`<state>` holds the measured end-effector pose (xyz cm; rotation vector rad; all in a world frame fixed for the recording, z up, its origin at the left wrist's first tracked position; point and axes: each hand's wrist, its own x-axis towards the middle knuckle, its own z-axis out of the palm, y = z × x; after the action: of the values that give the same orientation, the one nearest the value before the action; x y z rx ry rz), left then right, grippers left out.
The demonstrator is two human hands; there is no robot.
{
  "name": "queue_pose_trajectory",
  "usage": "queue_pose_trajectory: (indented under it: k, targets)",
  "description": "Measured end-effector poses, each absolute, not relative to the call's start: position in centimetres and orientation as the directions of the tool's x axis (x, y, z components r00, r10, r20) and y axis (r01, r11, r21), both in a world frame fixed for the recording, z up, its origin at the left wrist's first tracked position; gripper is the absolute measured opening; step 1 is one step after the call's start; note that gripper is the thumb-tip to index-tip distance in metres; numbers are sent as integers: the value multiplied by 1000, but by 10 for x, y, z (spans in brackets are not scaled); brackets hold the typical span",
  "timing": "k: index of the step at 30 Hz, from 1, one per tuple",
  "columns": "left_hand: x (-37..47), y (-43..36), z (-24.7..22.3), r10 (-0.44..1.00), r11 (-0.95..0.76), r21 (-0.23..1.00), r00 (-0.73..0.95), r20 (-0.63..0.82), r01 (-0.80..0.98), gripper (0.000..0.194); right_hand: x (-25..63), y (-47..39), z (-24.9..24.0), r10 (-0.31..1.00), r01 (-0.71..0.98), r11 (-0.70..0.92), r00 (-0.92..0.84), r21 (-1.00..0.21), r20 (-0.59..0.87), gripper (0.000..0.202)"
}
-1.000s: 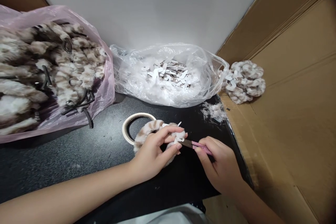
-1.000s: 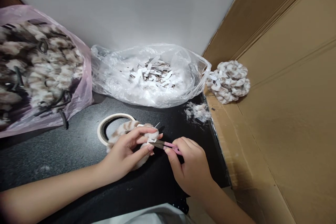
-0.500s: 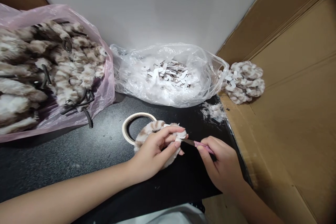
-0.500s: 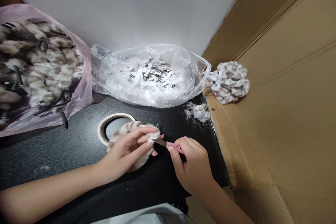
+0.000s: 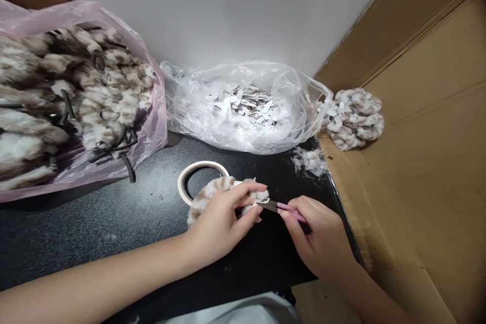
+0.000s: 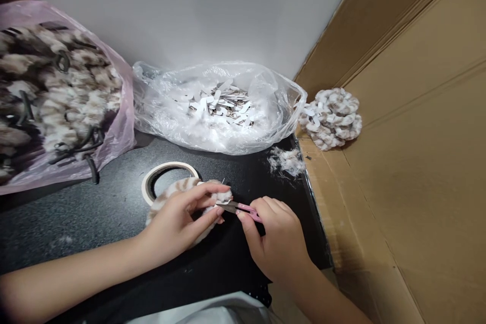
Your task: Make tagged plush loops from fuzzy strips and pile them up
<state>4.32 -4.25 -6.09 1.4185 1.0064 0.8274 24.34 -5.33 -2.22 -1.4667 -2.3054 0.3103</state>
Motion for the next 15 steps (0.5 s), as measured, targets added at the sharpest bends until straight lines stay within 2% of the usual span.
queue_pose_trajectory:
  k: [6,15]
  targets:
    - [43,-41,-58,929,-42,975,368,-42,216,26,240,-54,-23,896,826,442,-384,-350,224,25]
    - [45,-42,-55,943,-40,955,328,-61,293,28,237,-55,-25,881,835,455,-374,-308,288,25]
